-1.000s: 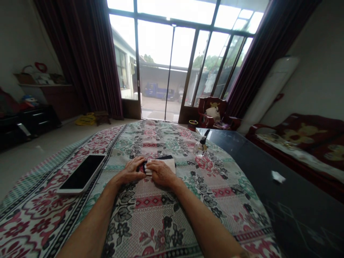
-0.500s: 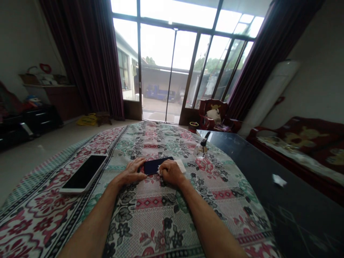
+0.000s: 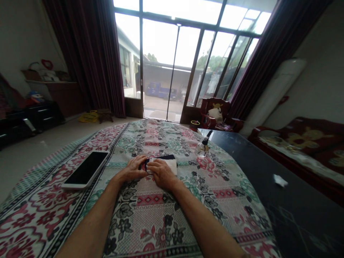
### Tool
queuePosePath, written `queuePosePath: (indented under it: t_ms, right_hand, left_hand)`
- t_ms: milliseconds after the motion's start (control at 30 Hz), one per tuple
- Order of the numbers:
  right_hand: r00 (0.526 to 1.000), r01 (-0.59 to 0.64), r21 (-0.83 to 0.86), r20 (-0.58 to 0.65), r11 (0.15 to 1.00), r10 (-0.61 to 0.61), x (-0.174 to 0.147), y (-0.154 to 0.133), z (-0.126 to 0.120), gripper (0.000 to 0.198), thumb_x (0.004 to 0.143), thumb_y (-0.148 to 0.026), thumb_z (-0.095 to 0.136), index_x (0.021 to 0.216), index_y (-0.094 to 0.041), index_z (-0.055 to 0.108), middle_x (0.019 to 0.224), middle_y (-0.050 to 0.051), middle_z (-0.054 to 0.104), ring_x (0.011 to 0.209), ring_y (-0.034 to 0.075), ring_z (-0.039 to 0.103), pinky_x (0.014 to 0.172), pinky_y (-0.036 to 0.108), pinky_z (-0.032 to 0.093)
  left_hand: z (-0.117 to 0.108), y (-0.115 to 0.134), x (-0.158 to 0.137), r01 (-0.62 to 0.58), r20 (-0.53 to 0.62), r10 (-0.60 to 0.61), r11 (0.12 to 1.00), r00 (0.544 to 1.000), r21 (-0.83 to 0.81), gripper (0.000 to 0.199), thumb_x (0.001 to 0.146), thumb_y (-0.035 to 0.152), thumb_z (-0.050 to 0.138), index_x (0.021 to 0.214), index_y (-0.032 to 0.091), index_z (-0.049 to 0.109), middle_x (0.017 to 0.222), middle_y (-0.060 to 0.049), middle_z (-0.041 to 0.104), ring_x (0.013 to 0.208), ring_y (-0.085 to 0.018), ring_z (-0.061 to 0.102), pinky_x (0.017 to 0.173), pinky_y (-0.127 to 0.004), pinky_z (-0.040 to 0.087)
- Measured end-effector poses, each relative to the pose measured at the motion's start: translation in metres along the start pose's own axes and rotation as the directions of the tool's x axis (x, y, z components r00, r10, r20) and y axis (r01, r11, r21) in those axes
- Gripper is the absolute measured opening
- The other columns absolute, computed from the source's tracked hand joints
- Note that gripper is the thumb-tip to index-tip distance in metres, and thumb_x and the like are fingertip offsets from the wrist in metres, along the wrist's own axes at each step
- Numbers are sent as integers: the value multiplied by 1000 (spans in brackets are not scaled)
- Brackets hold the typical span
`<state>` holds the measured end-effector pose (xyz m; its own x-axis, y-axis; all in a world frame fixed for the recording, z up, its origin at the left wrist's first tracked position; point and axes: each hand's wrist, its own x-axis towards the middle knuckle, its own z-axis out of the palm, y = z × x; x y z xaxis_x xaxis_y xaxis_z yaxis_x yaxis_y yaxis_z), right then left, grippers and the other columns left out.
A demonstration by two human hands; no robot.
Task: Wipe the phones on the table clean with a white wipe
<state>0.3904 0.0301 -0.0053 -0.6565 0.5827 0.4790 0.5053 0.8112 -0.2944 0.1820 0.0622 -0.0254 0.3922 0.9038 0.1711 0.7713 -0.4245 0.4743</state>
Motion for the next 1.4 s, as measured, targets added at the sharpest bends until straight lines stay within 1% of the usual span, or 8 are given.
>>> queuePosePath:
  t_ms: [233, 433, 567, 767, 933, 1067, 1267, 1400]
  right_hand:
    - [1000, 9, 28, -17, 1000, -9, -1, 1, -2, 28, 77, -7, 55, 95, -21, 71, 108, 4, 66, 103, 19, 54, 98, 35, 38]
    - [984, -136, -27, -120, 990, 132, -6, 6, -10, 21, 74, -4, 53, 71, -19, 68, 85, 4, 64, 84, 18, 55, 85, 32, 42]
    - [951, -198, -14, -244, 980, 189, -4, 6, -10, 24, 76, -3, 51, 84, -19, 68, 94, 6, 65, 90, 19, 56, 86, 32, 43]
    - [991, -89, -27, -99, 996, 86, -1, -4, -3, 24, 83, -9, 53, 99, -19, 68, 105, 5, 68, 99, 19, 57, 93, 34, 41]
    - [988, -132, -100, -96, 986, 123, -2, 1, -6, 23, 87, -14, 52, 102, -20, 69, 109, 5, 68, 100, 19, 57, 96, 35, 40]
    - [943, -314, -150, -166, 937, 289, -4, 20, -14, 24, 88, -14, 52, 102, -19, 70, 110, 7, 68, 103, 21, 56, 97, 35, 39]
    - [808, -569, -160, -288, 807, 513, -14, 49, -25, 24, 89, -11, 49, 99, -17, 70, 111, 11, 67, 105, 22, 56, 97, 36, 38]
    - [823, -542, -184, -314, 820, 473, -14, 46, -23, 22, 87, -10, 51, 95, -18, 70, 108, 10, 67, 102, 22, 56, 95, 35, 40]
  left_hand:
    - [-5, 4, -1, -2, 22, 2, 1000, 1000, -5, 70, 69, 36, 66, 135, 21, 48, 148, -10, 42, 139, -28, 31, 114, -41, 24]
    - [-7, 7, -1, -10, -4, 10, 999, 1000, -35, 67, 66, 38, 69, 129, 23, 53, 145, -9, 46, 137, -28, 36, 113, -42, 27]
    - [-8, 21, -2, 49, -21, -49, 999, 999, 4, 64, 59, 43, 75, 117, 22, 60, 140, -10, 49, 133, -31, 40, 110, -43, 29]
    - [2, 24, -3, 57, -116, -53, 998, 992, 33, 69, 59, 43, 75, 123, 23, 58, 137, -10, 52, 130, -32, 43, 109, -45, 31]
    - [7, 18, -1, 5, -113, 4, 997, 994, 81, 68, 61, 46, 74, 125, 26, 59, 137, -8, 51, 129, -32, 43, 109, -44, 31]
    - [3, 27, -2, 20, -82, -8, 991, 997, 136, 66, 64, 49, 71, 123, 23, 61, 136, -9, 51, 128, -32, 45, 107, -44, 35]
    - [0, 39, -5, 37, -62, -26, 985, 998, 166, 63, 67, 50, 69, 123, 24, 60, 138, -9, 51, 128, -32, 44, 106, -46, 34]
    - [2, 39, -5, 57, -64, -47, 987, 997, 149, 64, 66, 51, 69, 123, 24, 59, 139, -9, 51, 130, -32, 42, 107, -45, 33]
